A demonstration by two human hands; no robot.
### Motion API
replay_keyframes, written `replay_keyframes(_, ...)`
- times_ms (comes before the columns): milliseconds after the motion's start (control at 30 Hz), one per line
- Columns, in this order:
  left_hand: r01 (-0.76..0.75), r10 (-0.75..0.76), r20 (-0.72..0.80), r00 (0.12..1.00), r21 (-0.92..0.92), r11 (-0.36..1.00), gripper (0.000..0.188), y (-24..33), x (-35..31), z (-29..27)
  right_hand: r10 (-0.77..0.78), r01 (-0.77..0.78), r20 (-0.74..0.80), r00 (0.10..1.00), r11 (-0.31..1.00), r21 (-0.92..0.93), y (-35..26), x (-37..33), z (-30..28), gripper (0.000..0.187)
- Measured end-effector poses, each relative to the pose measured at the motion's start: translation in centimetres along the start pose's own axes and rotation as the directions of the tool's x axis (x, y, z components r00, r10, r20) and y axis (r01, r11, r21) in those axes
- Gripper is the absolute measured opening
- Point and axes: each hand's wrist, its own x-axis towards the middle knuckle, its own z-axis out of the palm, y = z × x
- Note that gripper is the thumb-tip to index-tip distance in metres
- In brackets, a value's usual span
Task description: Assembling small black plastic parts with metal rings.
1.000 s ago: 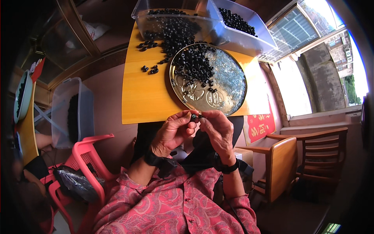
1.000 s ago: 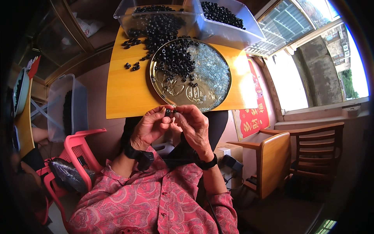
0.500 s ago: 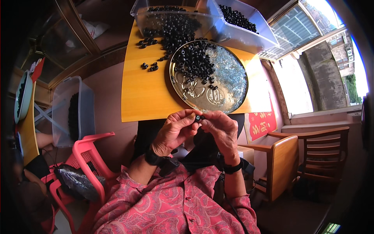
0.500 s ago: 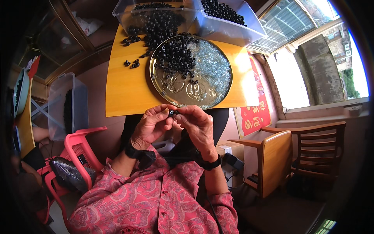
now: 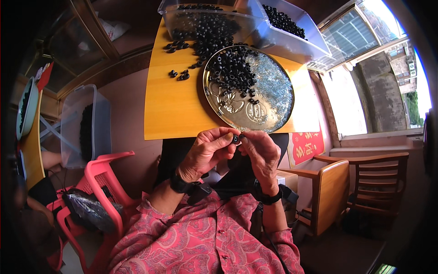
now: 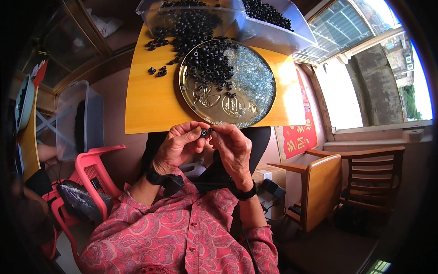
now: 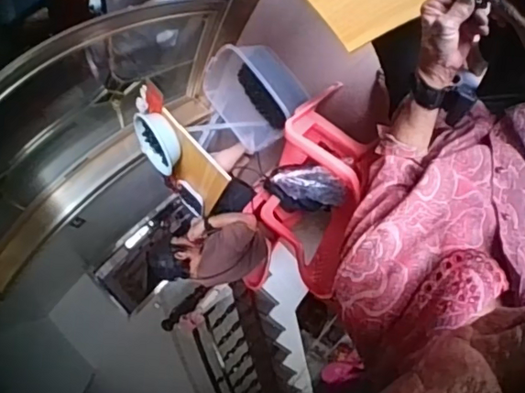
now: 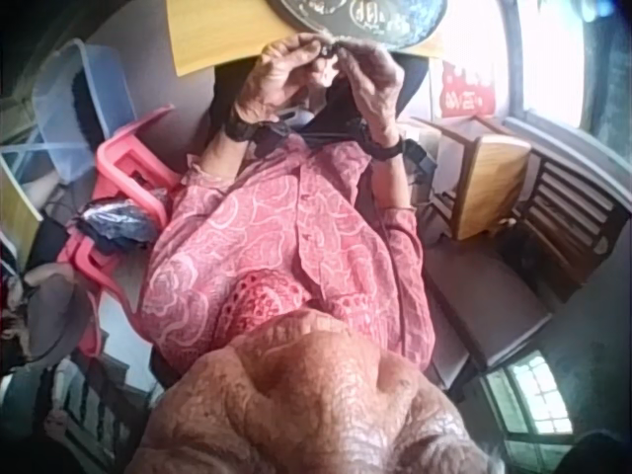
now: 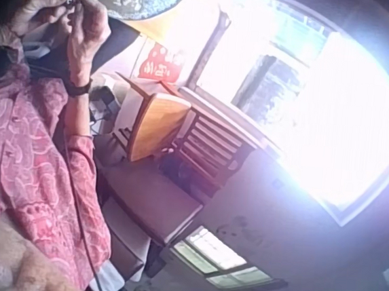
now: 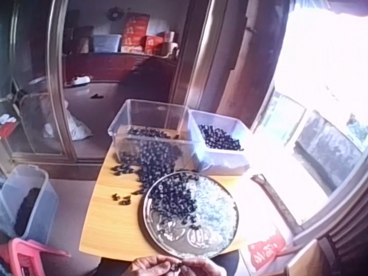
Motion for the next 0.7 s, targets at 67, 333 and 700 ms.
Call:
replay_keyframes(67,-0.011,0.012,-0.007,1.000,0.019,1.000,0.025,-0.05,-0.05,-0.17,-0.131,0.134,0.027,0.991,0.987,-0.095,0.20,0.06,0.05,0.018)
replay_keyframes(333,-0.017,0.018,-0.029,0.999,0.042,0.999,0.025,0.03,-0.17,-0.12,-0.264,0.270,0.059,0.963,0.950,-0.159,0.54,0.40,-0.03,0.025)
replay_keyframes(700,-0.043,0.043,-0.011,0.999,0.038,0.998,0.022,-0.15,0.13,-0.60,-0.440,0.449,0.150,0.885,0.723,-0.525,0.18,0.71,0.41,0.025)
